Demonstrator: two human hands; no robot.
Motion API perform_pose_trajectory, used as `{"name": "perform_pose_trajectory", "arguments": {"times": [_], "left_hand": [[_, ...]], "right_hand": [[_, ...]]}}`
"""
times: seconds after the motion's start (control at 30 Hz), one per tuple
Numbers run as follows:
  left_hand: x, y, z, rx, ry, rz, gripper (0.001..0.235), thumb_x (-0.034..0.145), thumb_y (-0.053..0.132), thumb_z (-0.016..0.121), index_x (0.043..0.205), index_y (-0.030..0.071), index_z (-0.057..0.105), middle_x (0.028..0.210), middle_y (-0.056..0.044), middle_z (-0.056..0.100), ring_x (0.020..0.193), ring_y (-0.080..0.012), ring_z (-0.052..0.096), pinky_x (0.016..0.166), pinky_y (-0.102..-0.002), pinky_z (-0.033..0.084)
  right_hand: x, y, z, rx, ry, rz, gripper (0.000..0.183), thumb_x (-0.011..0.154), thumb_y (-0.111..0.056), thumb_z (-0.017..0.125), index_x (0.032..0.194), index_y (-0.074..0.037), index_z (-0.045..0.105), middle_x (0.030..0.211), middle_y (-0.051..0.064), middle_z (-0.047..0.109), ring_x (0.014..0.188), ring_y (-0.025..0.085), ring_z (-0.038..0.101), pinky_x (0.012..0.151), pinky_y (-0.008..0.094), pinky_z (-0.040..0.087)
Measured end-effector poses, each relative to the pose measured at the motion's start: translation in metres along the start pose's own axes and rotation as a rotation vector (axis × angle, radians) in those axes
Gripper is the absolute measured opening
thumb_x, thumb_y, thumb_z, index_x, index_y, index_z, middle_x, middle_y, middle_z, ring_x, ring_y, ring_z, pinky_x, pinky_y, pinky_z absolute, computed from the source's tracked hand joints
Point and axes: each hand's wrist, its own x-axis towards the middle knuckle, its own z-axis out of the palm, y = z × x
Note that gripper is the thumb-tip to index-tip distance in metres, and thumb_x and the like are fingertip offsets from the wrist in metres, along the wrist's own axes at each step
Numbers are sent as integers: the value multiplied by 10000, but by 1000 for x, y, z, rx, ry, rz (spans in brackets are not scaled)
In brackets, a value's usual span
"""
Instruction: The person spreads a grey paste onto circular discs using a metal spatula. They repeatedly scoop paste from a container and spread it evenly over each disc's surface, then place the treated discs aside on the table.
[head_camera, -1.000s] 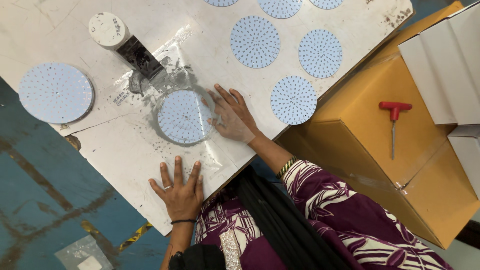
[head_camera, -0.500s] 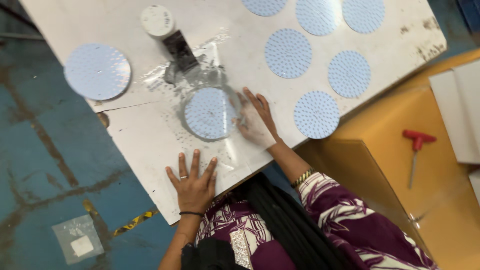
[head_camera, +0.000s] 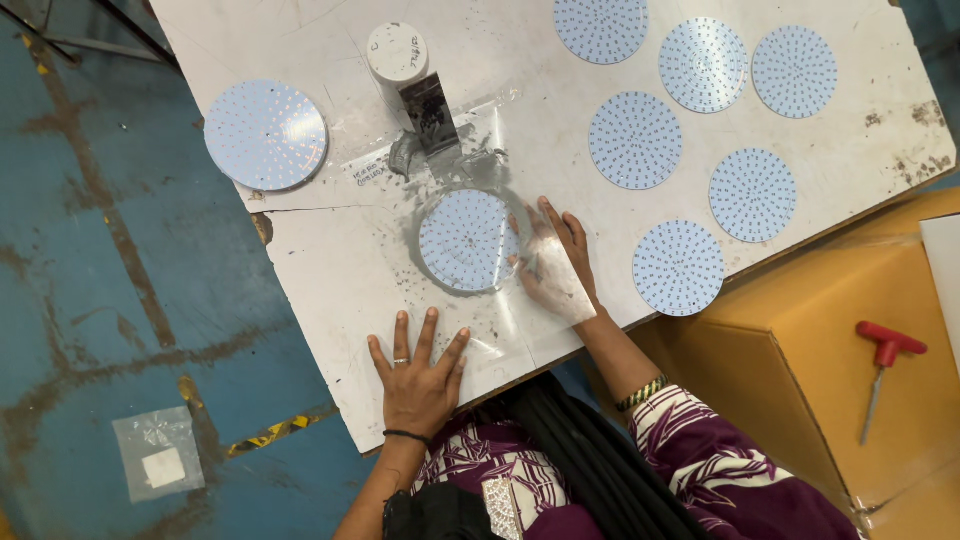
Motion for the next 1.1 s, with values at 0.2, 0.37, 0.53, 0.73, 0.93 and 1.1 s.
{"name": "perform_pose_trajectory", "arguments": {"times": [0.2,0.37,0.53,0.73,0.93,1.1], "left_hand": [[0,0,-1,0,-4,0,395,926,379,648,1321,384,669,1585,-69,445,1517,-413,251,1153,-769,93],[1,1,-2,0,-6,-1,398,925,380,652,1322,388,666,1585,-70,444,1519,-412,252,1156,-769,96],[0,1,-1,0,-20,-11,399,929,380,658,1328,386,666,1585,-66,446,1525,-408,247,1157,-770,94],[-1,-1,1,1,-15,-2,394,939,376,662,1333,383,668,1598,-63,441,1537,-405,235,1167,-769,91],[-3,-2,2,2,-21,-3,400,934,374,666,1333,385,669,1605,-60,437,1536,-410,235,1163,-768,92],[-2,0,2,2,-16,-1,396,941,376,659,1336,390,669,1608,-58,433,1535,-411,243,1165,-766,95]], "right_hand": [[0,-1,1,-11,-12,21,480,871,-175,743,1309,-16,624,1545,170,501,1517,297,339,1218,515,247],[0,-1,0,27,-17,37,556,870,-167,739,1382,-15,586,1546,162,502,1525,293,335,1222,513,242],[-3,3,2,29,-14,28,627,857,-154,729,1430,14,536,1557,207,482,1526,302,343,1230,505,239],[-4,9,8,-21,-44,40,644,866,-168,716,1443,37,515,1559,238,465,1509,302,371,1233,497,244],[-7,11,11,-33,-52,44,638,861,-168,715,1435,38,526,1573,209,468,1527,293,375,1244,482,245],[-6,11,10,19,-42,69,703,845,-205,750,1444,71,508,1573,260,442,1503,284,372,1235,489,242]]}}
